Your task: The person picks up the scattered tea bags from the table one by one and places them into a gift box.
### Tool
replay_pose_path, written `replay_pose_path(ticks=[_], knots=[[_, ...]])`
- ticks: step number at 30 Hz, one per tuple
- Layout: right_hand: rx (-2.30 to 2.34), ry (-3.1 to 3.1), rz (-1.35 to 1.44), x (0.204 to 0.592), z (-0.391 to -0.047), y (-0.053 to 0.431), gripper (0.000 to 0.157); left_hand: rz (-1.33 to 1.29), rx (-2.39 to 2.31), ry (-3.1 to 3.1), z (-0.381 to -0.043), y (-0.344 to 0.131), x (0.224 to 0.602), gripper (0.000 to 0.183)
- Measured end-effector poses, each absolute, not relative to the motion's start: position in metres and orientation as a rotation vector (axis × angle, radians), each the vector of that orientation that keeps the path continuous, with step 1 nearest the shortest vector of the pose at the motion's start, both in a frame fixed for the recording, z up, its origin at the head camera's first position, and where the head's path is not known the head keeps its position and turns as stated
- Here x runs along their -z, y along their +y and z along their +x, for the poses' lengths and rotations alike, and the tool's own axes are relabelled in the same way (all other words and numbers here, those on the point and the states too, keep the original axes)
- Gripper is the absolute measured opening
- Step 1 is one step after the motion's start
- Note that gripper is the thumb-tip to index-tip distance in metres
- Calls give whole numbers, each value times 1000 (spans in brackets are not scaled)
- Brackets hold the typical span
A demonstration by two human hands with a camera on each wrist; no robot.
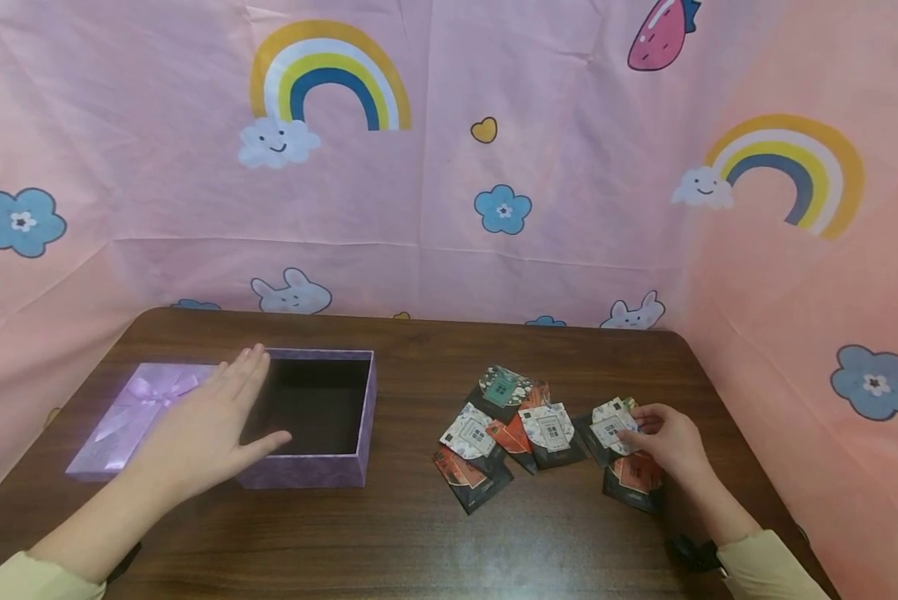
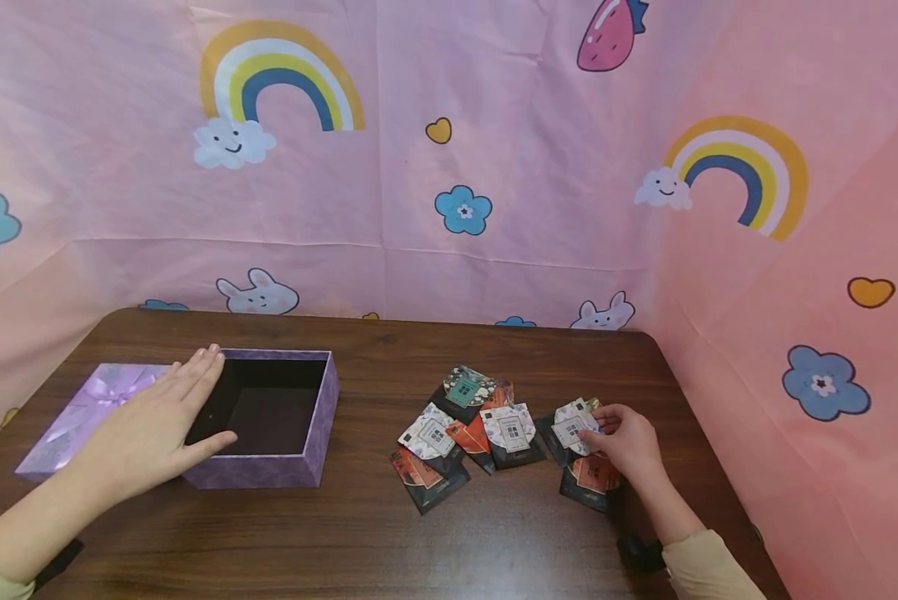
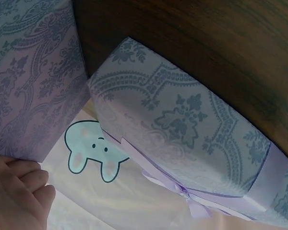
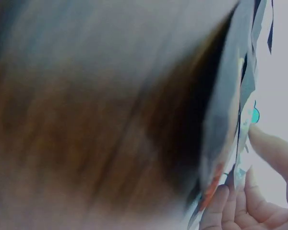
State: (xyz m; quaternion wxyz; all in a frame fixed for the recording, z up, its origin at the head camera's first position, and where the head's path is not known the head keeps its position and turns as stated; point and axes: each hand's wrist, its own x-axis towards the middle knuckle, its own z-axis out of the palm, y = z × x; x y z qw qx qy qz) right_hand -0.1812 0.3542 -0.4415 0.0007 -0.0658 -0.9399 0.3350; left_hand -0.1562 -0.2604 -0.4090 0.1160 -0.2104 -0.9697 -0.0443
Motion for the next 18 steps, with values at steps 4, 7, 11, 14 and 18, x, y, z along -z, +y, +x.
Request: replay_pose_path(ticks=[4,7,11,14,18], knots=[[-1028,-2916,-209,437,-182,355,31,-612,127,-2844,-155,-260,408,111],[-1027,-2904,-214,432,-183,355,27,-612,119,-2847,-155,-260,407,111],[-1033,-2888,-198,425,-186,355,25,-613,112,-2856,-155,-261,407,110],[-1009,-2868,-162,417,-188,353,24,-618,112,-2868,-157,-261,408,111],[-978,-2839,-124,404,-191,347,22,-622,100,-2876,-157,-260,408,112]])
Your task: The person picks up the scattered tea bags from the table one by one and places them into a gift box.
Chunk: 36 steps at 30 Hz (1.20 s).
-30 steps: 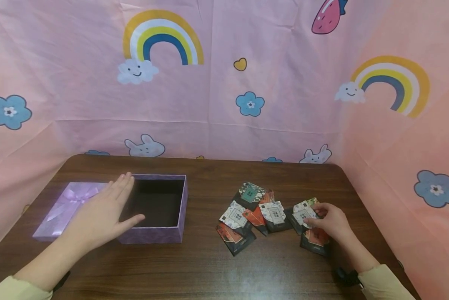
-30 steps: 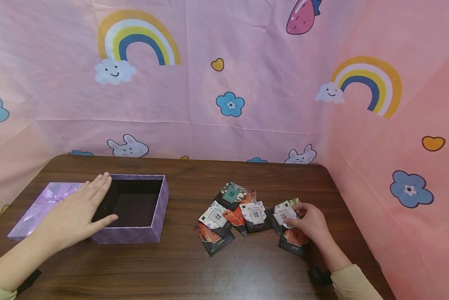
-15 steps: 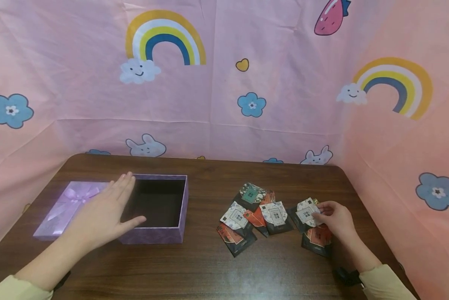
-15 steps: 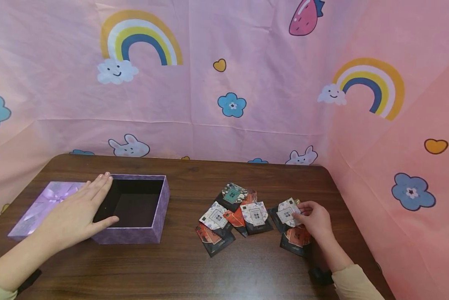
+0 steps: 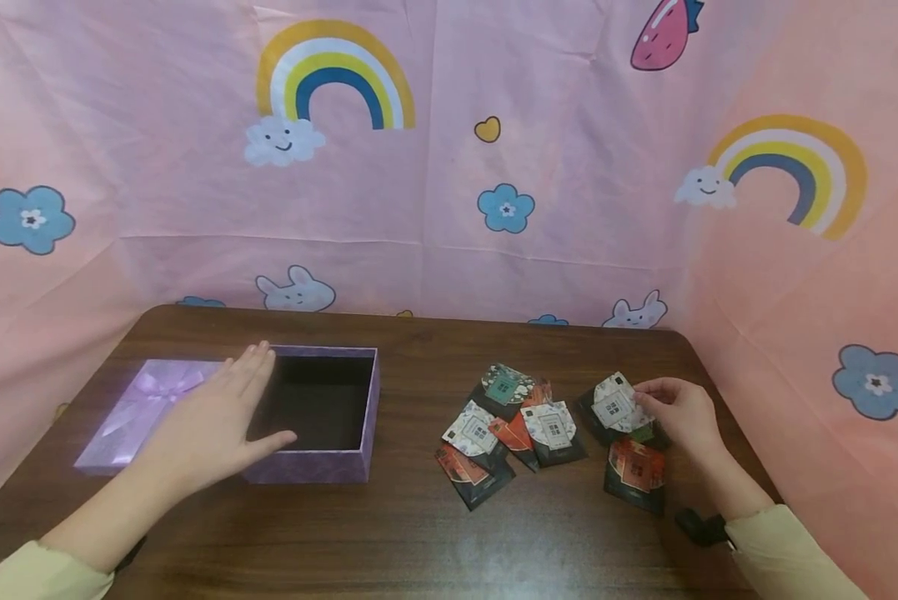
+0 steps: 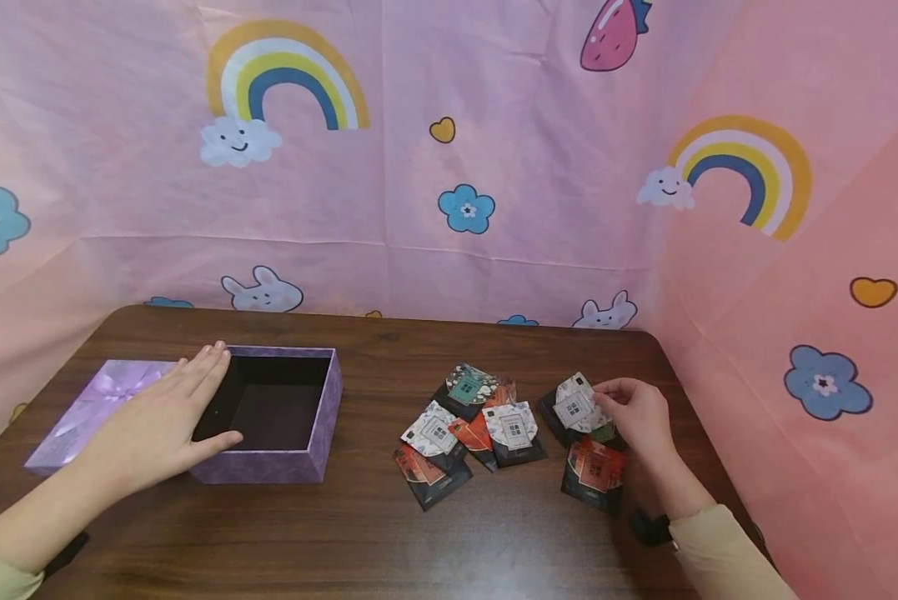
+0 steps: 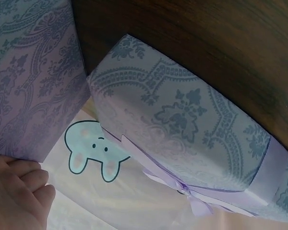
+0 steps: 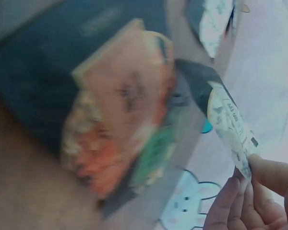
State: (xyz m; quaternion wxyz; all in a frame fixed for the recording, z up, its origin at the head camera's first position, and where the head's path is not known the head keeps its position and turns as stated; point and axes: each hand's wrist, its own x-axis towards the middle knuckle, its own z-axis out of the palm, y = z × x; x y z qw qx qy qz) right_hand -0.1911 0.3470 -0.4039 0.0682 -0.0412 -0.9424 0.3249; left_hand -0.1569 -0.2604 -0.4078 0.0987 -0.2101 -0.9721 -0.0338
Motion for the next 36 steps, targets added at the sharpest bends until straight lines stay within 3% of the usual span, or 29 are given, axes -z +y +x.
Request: replay_pose_path(ticks=[15,36], knots=[[-1038,-2759,18,356,-222,295,23,-627,101,-2858,-157,-261,408,113],[-1394,-2653,238,325,-253,166,20,-648,84,-2884,-158,-261,406,117]])
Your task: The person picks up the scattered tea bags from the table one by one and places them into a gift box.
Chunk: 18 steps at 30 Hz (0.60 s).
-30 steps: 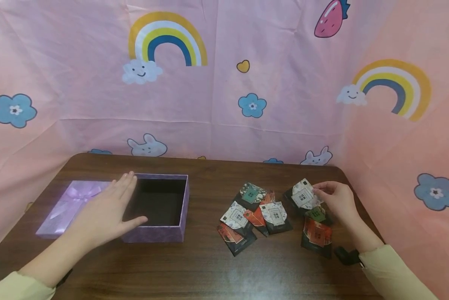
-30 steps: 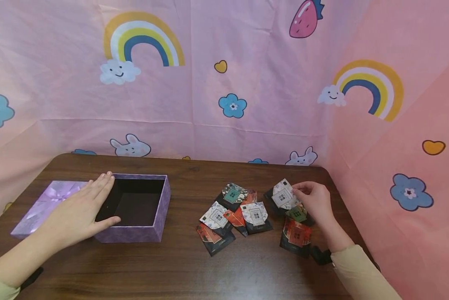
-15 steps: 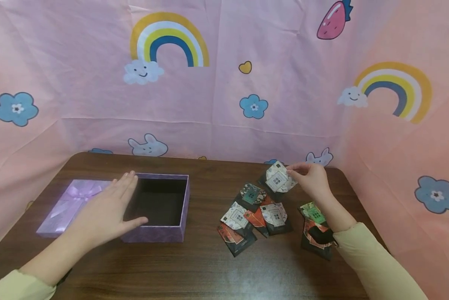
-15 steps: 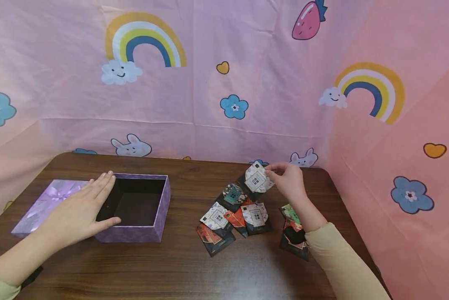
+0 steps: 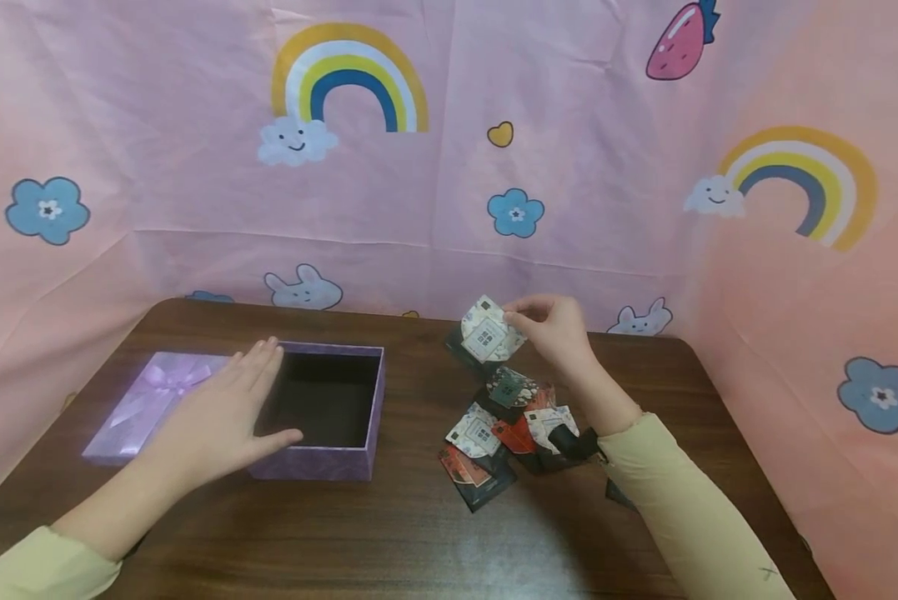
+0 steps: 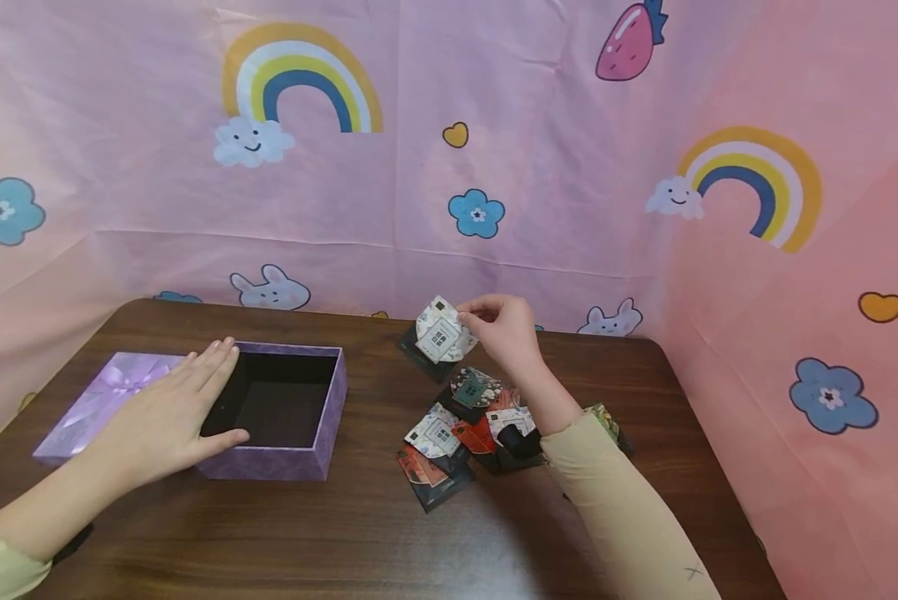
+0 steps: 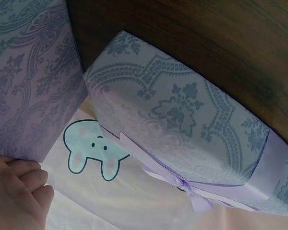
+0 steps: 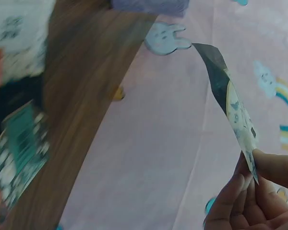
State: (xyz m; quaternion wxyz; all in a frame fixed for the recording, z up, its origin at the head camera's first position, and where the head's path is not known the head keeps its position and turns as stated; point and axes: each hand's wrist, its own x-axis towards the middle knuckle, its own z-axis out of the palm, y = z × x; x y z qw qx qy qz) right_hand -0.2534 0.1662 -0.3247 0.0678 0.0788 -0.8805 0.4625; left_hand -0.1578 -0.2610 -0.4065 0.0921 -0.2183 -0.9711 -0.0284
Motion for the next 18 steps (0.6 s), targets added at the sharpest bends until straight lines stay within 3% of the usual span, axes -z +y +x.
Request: replay_pose_path(ticks=[18], knots=[[-1639,-2612,505,314,-254,58,12,-612,96,-2905,-155,-259,402,116]])
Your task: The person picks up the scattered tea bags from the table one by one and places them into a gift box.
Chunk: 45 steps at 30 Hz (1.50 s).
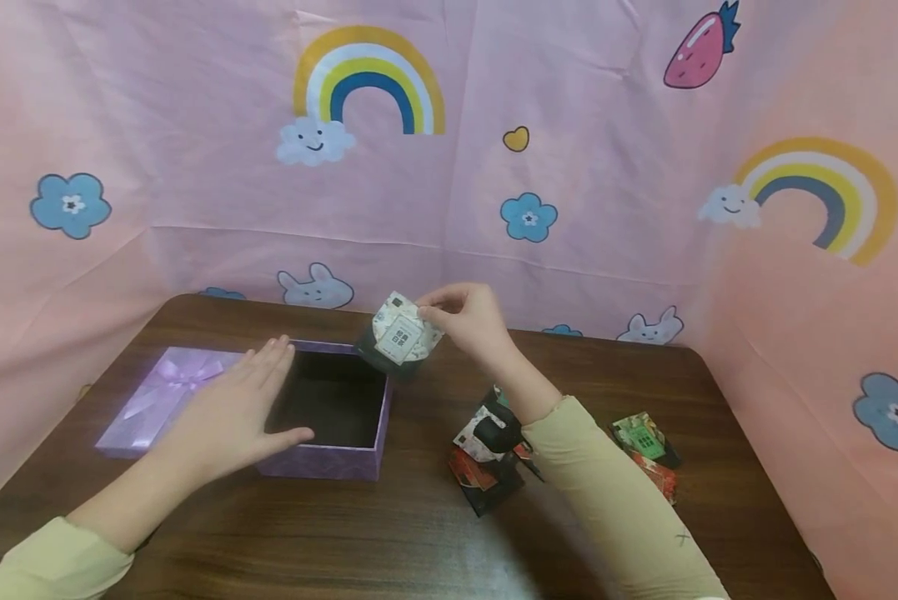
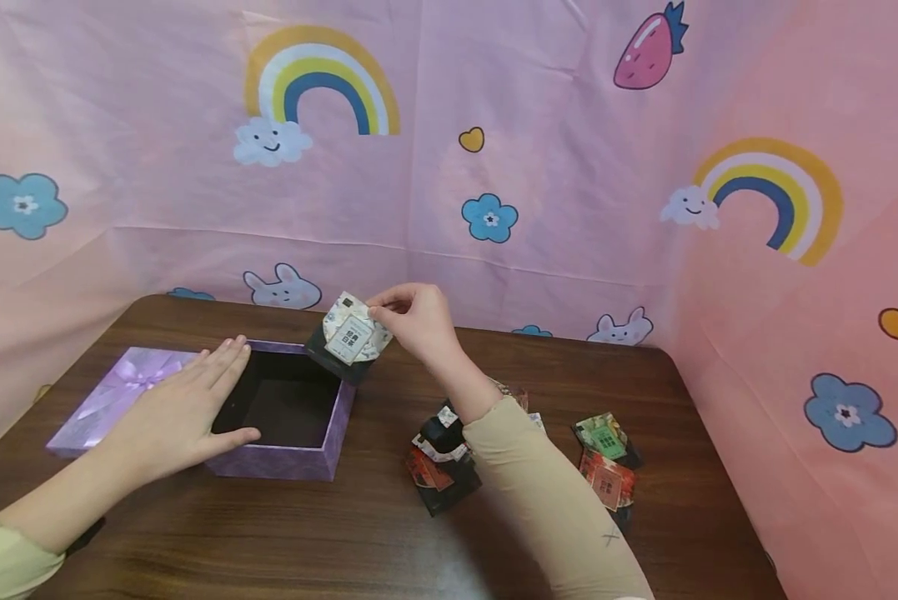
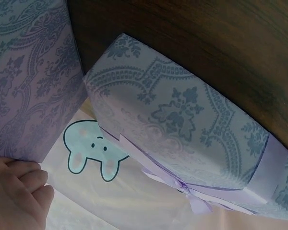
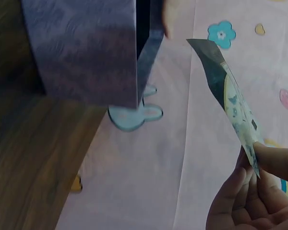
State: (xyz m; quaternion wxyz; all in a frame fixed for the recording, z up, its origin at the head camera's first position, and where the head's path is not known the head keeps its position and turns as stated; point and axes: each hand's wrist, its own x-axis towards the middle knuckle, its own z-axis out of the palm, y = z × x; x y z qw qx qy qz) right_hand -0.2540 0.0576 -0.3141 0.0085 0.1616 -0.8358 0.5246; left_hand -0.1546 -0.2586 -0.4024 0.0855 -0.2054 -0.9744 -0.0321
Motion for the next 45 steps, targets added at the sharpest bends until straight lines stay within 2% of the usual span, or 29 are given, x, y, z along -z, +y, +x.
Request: replay_pose_path(ticks=[11,30,45], knots=[[-1611,-2691,735,339,-250,13,9,-626,83,-2908,-157,-256,404,119],[-1195,-2873,1337,375,-250,-17,7,-606,83,-2930,-157,-253,403,118],[-740,-2873,1393,378,-247,-31,8,-593,88,-2932,-154,-257,400,117]])
